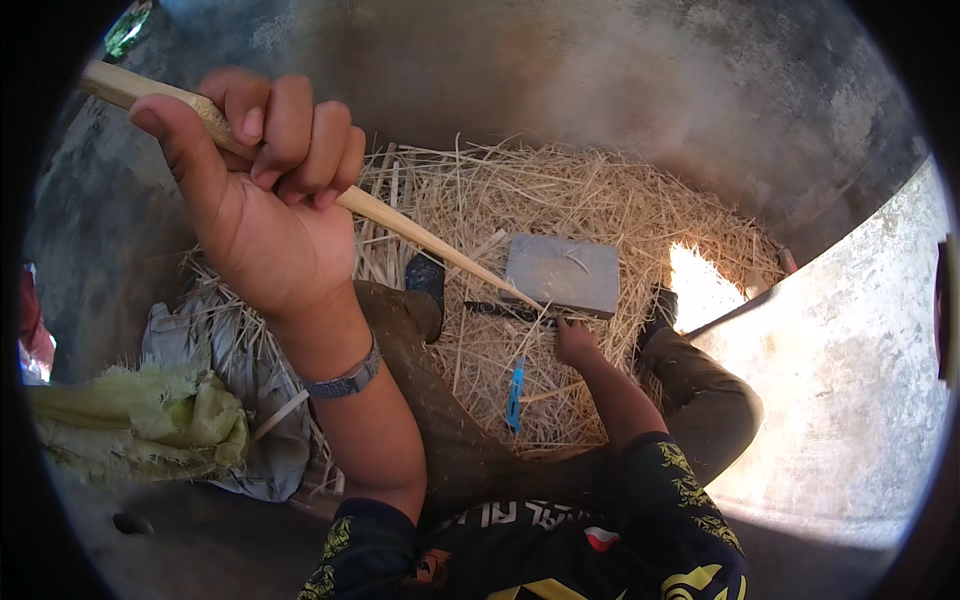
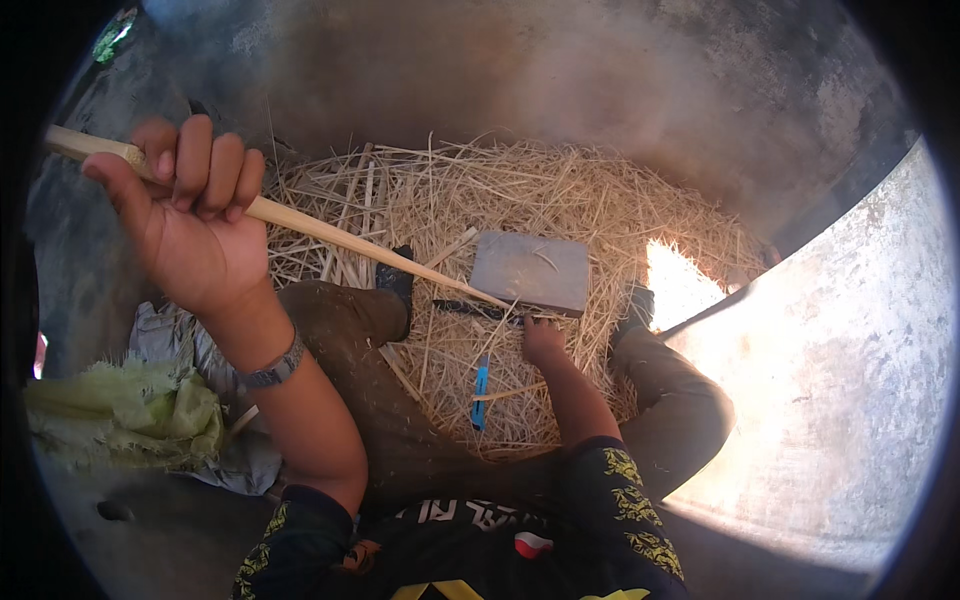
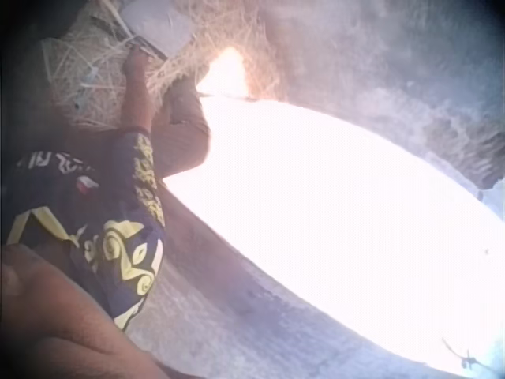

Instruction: The person sits on a bed of straw and uses a blue utility knife to strip the bark from a long wooden stick. They then switch to a larger black knife to sharpen the tip of the stick, repeatedly scraping the blade against the wood to create a point.

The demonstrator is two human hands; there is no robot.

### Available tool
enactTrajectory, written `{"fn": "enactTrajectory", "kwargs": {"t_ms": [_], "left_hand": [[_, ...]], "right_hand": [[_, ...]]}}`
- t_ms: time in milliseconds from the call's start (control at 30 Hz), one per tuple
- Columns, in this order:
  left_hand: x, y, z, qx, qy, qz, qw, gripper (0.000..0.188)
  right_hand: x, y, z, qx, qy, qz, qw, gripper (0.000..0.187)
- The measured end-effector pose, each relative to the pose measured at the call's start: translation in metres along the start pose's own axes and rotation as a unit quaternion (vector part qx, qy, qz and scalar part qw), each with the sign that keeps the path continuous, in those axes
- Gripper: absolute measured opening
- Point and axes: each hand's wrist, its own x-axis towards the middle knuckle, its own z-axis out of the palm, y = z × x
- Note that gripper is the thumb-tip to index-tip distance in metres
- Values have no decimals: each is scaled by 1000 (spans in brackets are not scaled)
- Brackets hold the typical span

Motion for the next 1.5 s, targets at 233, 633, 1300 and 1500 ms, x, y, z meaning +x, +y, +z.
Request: {"fn": "enactTrajectory", "kwargs": {"t_ms": [233,633,1300,1500], "left_hand": [[-8,4,-3,5,2,10,1000,48],[-4,1,-3,22,11,19,1000,49],[-12,-6,41,60,113,12,992,61],[-14,-9,47,56,110,14,992,61]], "right_hand": [[12,-15,-22,65,-101,12,993,48],[2,-1,-45,27,-104,-35,994,43],[-196,-68,-244,574,118,-47,809,46],[-161,-92,-174,569,142,-30,810,44]]}}
